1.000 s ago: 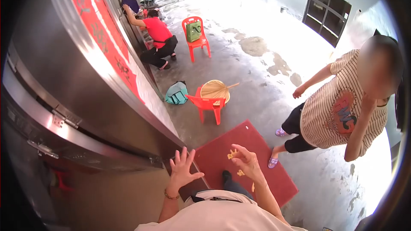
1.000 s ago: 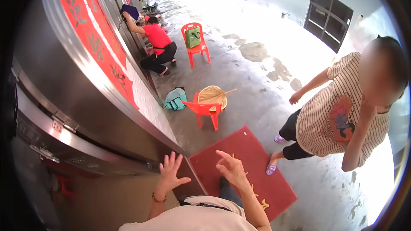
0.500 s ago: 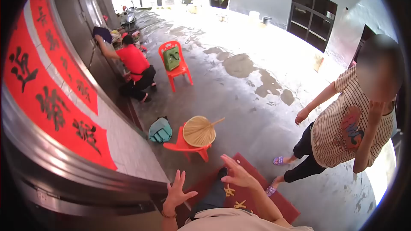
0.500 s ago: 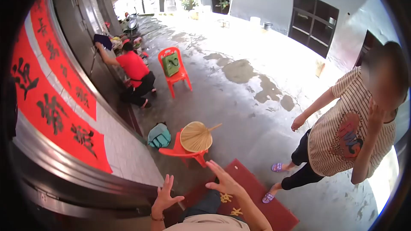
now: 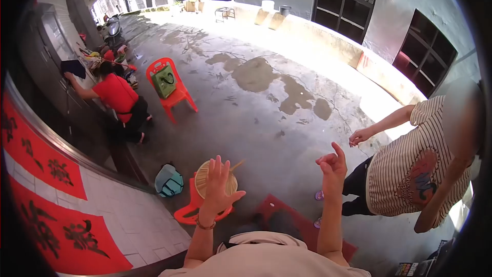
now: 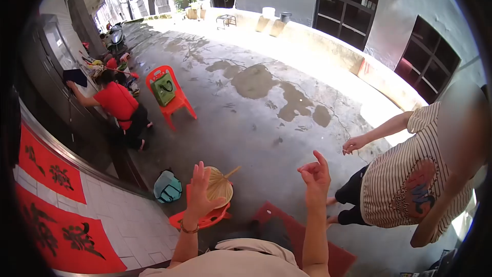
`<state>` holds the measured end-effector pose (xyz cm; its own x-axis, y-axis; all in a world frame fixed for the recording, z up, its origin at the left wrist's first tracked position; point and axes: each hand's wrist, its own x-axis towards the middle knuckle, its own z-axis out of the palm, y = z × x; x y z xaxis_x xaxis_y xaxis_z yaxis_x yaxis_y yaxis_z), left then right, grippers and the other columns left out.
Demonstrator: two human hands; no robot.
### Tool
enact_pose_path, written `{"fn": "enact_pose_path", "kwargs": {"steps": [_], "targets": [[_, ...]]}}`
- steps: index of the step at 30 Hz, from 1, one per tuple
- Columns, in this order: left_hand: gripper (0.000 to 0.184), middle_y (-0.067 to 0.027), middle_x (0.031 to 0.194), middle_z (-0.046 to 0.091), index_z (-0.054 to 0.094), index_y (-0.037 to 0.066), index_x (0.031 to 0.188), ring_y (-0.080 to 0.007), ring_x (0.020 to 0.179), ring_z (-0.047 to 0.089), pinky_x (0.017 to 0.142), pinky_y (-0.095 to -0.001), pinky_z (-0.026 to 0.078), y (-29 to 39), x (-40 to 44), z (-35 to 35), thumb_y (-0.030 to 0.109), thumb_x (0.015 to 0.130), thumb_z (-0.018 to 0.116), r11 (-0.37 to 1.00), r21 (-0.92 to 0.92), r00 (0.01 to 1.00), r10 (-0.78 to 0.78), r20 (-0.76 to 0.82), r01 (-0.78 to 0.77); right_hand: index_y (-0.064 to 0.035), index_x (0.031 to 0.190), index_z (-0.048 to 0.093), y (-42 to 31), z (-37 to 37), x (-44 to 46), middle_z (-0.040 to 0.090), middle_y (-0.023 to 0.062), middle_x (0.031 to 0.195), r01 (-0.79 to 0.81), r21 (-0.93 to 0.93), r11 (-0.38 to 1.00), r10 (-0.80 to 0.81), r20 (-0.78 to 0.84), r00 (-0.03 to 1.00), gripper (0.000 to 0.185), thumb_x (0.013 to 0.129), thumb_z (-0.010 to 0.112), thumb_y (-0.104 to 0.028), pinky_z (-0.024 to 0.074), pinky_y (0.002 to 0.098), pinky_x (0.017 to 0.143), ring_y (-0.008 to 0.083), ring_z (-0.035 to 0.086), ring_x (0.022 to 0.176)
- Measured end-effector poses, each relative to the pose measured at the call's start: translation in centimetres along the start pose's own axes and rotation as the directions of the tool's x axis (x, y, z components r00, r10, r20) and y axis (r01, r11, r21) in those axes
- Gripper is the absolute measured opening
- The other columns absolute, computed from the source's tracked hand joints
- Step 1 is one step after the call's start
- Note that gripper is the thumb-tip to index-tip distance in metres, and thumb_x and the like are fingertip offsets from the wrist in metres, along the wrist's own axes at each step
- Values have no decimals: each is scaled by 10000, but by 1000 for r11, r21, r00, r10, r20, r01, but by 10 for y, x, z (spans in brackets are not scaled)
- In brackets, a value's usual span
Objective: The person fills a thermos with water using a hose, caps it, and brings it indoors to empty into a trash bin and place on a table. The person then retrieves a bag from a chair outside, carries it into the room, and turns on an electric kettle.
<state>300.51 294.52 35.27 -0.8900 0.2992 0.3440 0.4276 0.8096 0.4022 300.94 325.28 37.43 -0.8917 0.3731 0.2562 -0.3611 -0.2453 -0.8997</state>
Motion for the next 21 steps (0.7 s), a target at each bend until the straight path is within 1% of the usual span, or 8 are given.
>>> {"fn": "enact_pose_path", "kwargs": {"steps": [3, 5, 6, 8, 12, 14, 17, 21], "targets": [[642, -180, 1386, 308, 435, 46, 1259, -299, 1195, 423, 1005, -508, 267, -20, 43, 44, 330, 734, 672, 970, -232, 991, 48, -121, -76, -10, 1199, 473, 74, -52, 26, 534, 14, 731, -195, -153, 969, 180, -112, 977, 455, 752, 537, 47, 454, 233, 671, 94, 522, 638], [356, -125, 1317, 432, 589, 55, 1063, -246, 1103, 509, 988, -518, 285, -38, 55, 84, 268, 782, 633, 916, -399, 989, 87, 122, -31, -2, 1163, 502, 122, -73, 33, 545, 15, 715, -422, -266, 867, 400, -137, 906, 390, 775, 542, 7, 452, 216, 575, 93, 521, 567], [356, -125, 1317, 432, 589, 55, 1063, -246, 1103, 509, 988, -518, 285, -38, 63, 97, 268, 782, 633, 919, -393, 993, 51, 105, -5, 0, 1148, 513, 144, -79, 36, 553, 16, 707, -528, -276, 803, 506, -153, 849, 365, 785, 553, -21, 446, 214, 538, 96, 527, 545], [199, -70, 1164, 575, 663, 60, 882, -225, 826, 619, 982, -459, 306, -43, 82, 118, 233, 786, 634, 919, -395, 999, 23, 34, -7, -33, 1187, 496, 207, -104, 42, 578, 40, 821, -549, -555, 625, 614, -85, 785, 391, 812, 549, -133, 458, 241, 571, 106, 556, 648], [324, -93, 1241, 515, 629, 65, 1001, -227, 950, 589, 973, -481, 314, -66, 118, 132, 318, 800, 612, 949, -228, 966, -179, 185, 219, -46, 1279, 429, 293, -159, 53, 551, 100, 1106, -393, -856, 335, 829, 70, 556, 530, 844, 508, -339, 459, 319, 781, 199, 554, 952], [508, -155, 1304, 434, 563, 21, 1100, -276, 1091, 509, 987, -473, 304, -88, 134, 151, 431, 801, 575, 978, 17, 960, -206, 192, 207, -21, 1273, 433, 340, -212, 53, 499, 165, 1233, -509, -789, 344, 879, 79, 471, 581, 829, 554, -376, 428, 288, 857, 233, 487, 1116], [706, -222, 1319, 372, 488, -39, 1164, -342, 1190, 402, 1001, -441, 297, -136, 116, 227, 567, 801, 487, 903, -7, 877, -415, 240, 430, -50, 1301, 381, 361, -228, 95, 455, 163, 1269, -542, -829, 141, 961, -18, 277, 618, 825, 551, -405, 407, 334, 880, 261, 451, 1146], [884, -247, 1275, 423, 615, -24, 1021, -404, 1179, 407, 985, -480, 277, -148, 117, 245, 755, 755, 290, 727, 94, 437, -506, 744, 681, -88, 1339, 311, 392, -209, 173, 395, 161, 1316, -484, -874, 37, 992, -26, 123, 672, 820, 547, -443, 380, 395, 910, 299, 404, 1187]]}}
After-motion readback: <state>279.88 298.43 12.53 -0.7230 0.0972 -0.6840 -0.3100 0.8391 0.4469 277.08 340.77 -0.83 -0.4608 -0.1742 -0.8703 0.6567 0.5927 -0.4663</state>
